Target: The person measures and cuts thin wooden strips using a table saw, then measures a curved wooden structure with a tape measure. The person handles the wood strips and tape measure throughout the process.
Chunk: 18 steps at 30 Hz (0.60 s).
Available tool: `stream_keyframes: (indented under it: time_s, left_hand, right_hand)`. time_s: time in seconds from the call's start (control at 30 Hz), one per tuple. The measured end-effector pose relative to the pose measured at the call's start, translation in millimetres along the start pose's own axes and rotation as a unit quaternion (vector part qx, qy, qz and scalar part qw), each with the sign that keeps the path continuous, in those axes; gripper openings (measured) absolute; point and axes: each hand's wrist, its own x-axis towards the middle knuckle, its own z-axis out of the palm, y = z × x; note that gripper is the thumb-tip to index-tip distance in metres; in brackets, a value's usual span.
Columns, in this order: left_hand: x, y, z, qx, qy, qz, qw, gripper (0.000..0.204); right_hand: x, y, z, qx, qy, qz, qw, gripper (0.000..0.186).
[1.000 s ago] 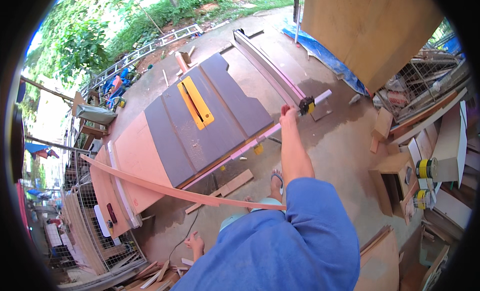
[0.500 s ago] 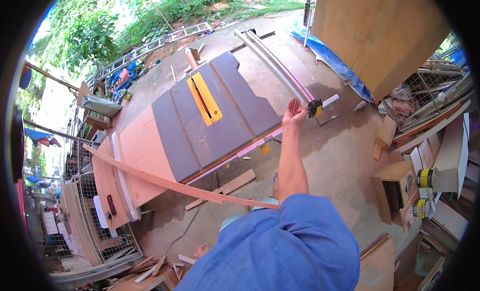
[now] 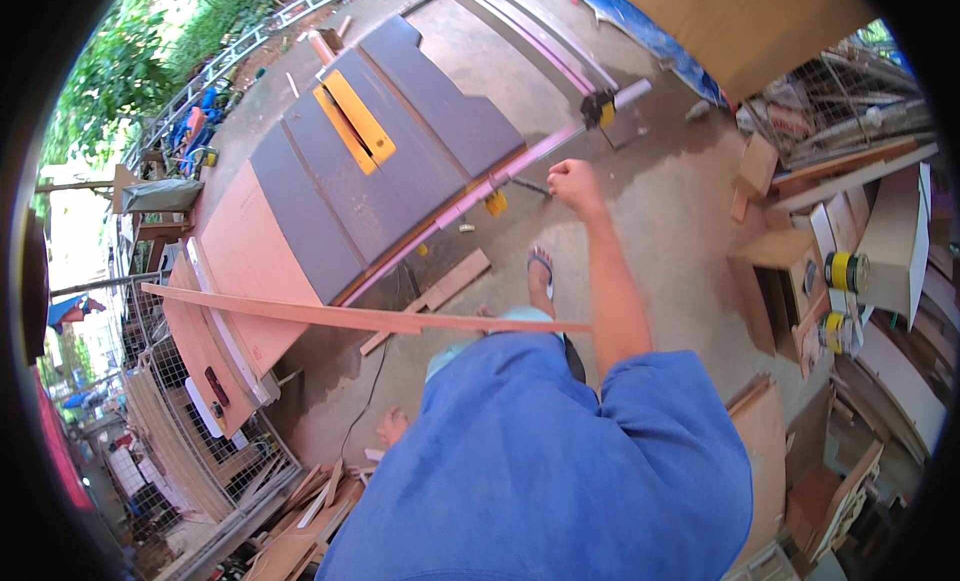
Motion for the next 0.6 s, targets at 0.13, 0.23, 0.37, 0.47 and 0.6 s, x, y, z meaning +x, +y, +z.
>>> stream_keyframes:
  time_s: [0.13,0.23,0.37,0.47,0.6]
  left_hand:
    - [-14,38,-19,-0.004,0.006,0.028,1.0,0.039]
    - [-17,24,-14,-0.003,0.008,0.018,1.0,0.038]
    - [-16,18,-10,-0.026,0.016,-0.02,0.999,0.038]
    - [-13,11,-11,0.0,0.031,0.005,1.0,0.037]
    - [-38,-32,23,-0.044,-0.006,-0.032,0.998,0.039]
  right_hand:
    - [-3,65,86,0.09,0.171,-0.096,0.976,0.063]
    - [7,69,136,0.024,0.112,-0.091,0.989,0.077]
    - [-2,74,193,0.01,0.172,-0.07,0.982,0.073]
    - [3,70,203,0.085,0.239,-0.055,0.966,0.06]
    - [-1,88,205,0.117,0.224,-0.112,0.961,0.047]
